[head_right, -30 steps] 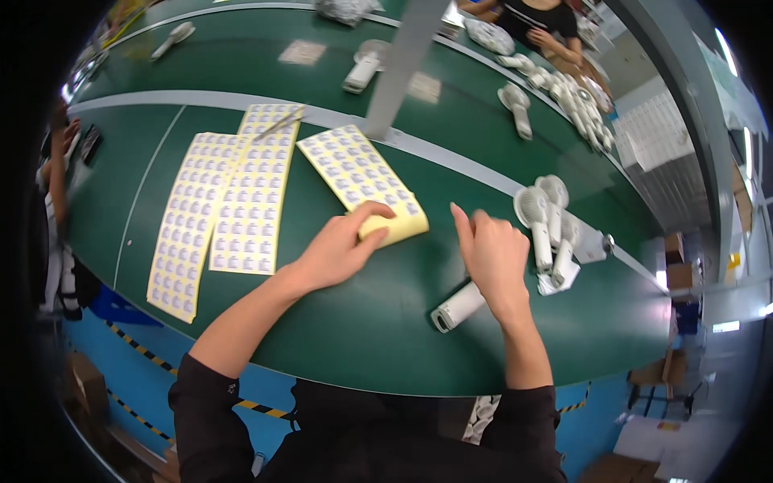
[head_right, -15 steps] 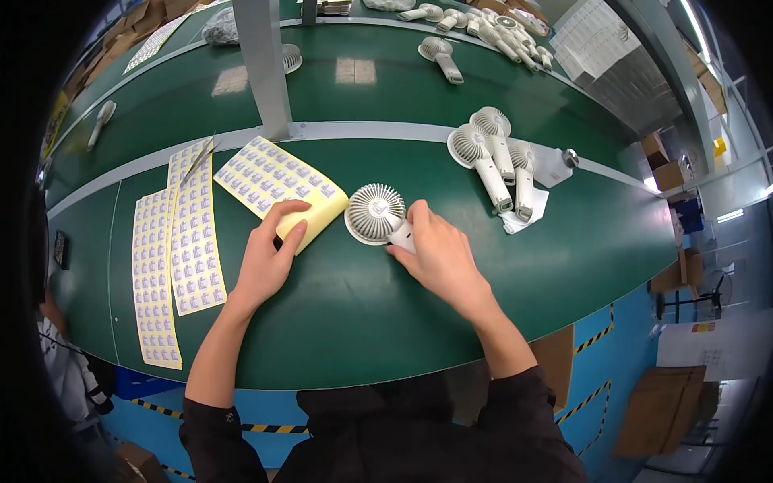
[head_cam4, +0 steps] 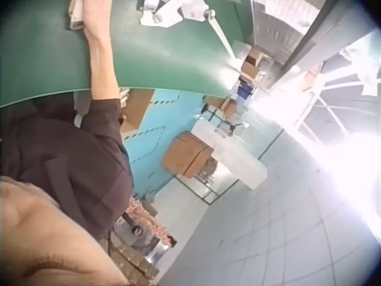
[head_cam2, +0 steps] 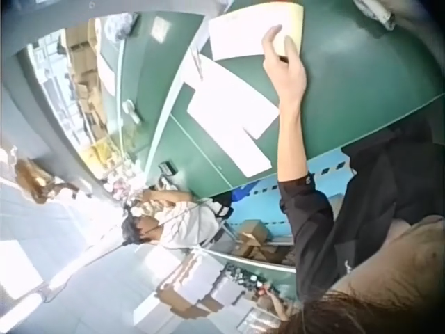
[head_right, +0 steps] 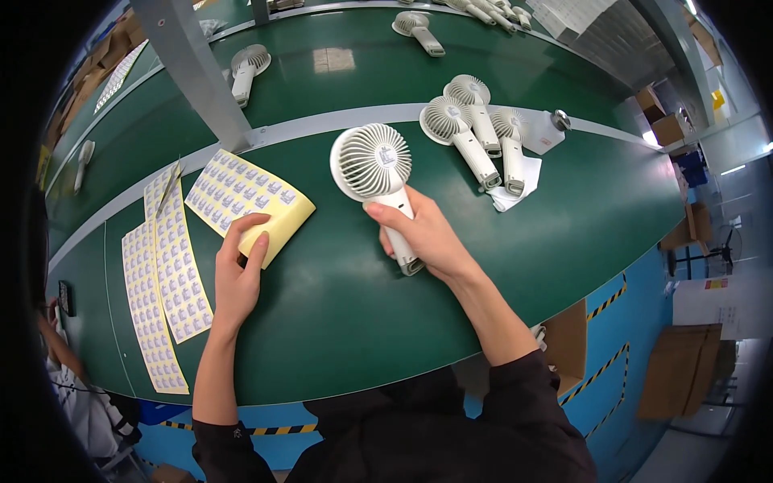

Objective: Apply small circular stickers to the center of portable hand fans.

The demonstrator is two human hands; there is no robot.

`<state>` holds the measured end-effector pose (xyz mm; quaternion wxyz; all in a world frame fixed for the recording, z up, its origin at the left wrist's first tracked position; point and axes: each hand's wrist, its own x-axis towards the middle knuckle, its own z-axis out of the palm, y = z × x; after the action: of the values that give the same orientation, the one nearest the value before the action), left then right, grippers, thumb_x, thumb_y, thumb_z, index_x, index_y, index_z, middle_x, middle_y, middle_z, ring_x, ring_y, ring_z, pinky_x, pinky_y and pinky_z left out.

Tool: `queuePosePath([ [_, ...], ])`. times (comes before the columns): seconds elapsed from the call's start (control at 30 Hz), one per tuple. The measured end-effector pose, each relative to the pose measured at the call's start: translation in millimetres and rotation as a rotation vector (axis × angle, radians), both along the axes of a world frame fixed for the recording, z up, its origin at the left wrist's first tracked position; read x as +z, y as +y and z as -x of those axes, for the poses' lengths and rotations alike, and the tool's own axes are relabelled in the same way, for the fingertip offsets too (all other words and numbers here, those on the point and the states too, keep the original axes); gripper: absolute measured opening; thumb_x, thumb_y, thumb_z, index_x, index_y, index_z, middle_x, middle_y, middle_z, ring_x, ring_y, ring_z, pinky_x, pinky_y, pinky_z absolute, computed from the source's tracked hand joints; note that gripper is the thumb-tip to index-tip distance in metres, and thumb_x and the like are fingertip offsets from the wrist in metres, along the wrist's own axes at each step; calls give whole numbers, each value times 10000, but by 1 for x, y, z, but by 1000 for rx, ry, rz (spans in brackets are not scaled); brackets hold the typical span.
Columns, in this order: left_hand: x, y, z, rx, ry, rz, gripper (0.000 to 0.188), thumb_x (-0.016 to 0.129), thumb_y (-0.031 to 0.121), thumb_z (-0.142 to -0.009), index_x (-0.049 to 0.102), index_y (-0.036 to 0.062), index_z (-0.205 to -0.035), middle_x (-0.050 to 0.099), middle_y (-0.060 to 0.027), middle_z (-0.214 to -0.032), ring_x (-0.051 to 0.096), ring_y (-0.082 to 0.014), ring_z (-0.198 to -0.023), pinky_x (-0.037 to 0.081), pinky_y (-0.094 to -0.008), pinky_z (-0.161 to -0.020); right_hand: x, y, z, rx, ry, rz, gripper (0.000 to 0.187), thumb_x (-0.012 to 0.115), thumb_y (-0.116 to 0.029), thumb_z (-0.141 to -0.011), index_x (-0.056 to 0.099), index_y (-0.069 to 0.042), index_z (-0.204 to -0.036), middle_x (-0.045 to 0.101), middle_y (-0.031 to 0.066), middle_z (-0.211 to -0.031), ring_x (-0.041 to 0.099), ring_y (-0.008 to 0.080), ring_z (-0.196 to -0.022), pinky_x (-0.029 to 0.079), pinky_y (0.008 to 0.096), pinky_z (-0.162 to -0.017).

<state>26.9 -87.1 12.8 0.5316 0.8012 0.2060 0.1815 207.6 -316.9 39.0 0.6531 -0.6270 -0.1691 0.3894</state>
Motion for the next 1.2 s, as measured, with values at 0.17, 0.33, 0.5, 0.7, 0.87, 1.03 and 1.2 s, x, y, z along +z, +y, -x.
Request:
queuePosePath([
  [0.17, 6, -1, 3, -54, 52, 23, 264, 600, 123, -1030, 671, 41, -1270, 731, -72, -1201, 620, -95, -784, 438, -248, -651, -7, 13, 20, 58, 167, -100, 279, 685, -260, -1021, 565, -30, -1124, 588, 23, -778, 583, 98, -573, 503, 273, -505],
  [0.33, 9, -7, 6, -269, -64, 209, 424, 632, 167, -1026, 600, 6, -1416, 708, -142, -1282, 643, -221, -1225, 446, -337, -1086, -7, 20, 38, 161, 163, -69, 318, 710, -220, -1001, 562, -14, -1192, 621, 34, -803, 598, 91, -574, 510, 273, -495],
  [0.5, 6, -16, 11, -407, -22, 354, 597, 757, 248, -946, 540, -18, -1435, 672, -147, -1317, 618, -235, -1237, 446, -368, -1092, -4, 28, 60, 253, 133, -45, 415, 736, -167, -984, 542, 14, -1303, 655, 44, -908, 629, 83, -614, 523, 262, -518],
  [0.7, 7, -33, 12, -395, 15, 631, 674, 785, 166, -924, 475, 0, -1500, 665, -129, -1261, 660, -203, -1127, 523, -364, -988, -7, 32, 81, 382, 194, -144, 487, 689, -97, -998, 438, -2, -1404, 644, 58, -930, 649, 115, -634, 535, 278, -547],
  [0.87, 14, -38, 16, -393, 56, 866, 739, 740, 124, -964, 349, -12, -1576, 663, -109, -1193, 669, -133, -952, 575, -302, -821, -9, 31, 81, 581, 300, -105, 380, 670, -63, -985, 472, -12, -1306, 620, 49, -778, 625, 131, -560, 501, 285, -496],
  [1.03, 12, -41, 18, -407, 45, 655, 722, 732, 151, -975, 357, -26, -1567, 690, -77, -1075, 638, -115, -964, 554, -303, -855, -14, 31, 77, 617, 401, -82, 318, 658, -48, -972, 512, -12, -1251, 602, 49, -716, 604, 131, -521, 479, 288, -464],
  [1.2, 14, -39, 17, -405, 14, 656, 608, 735, 143, -969, 464, -35, -1482, 694, -77, -1059, 635, -112, -976, 555, -300, -850, -16, 32, 82, 586, 313, -127, 306, 661, -54, -973, 522, -12, -1242, 604, 46, -720, 608, 126, -532, 478, 288, -462],
])
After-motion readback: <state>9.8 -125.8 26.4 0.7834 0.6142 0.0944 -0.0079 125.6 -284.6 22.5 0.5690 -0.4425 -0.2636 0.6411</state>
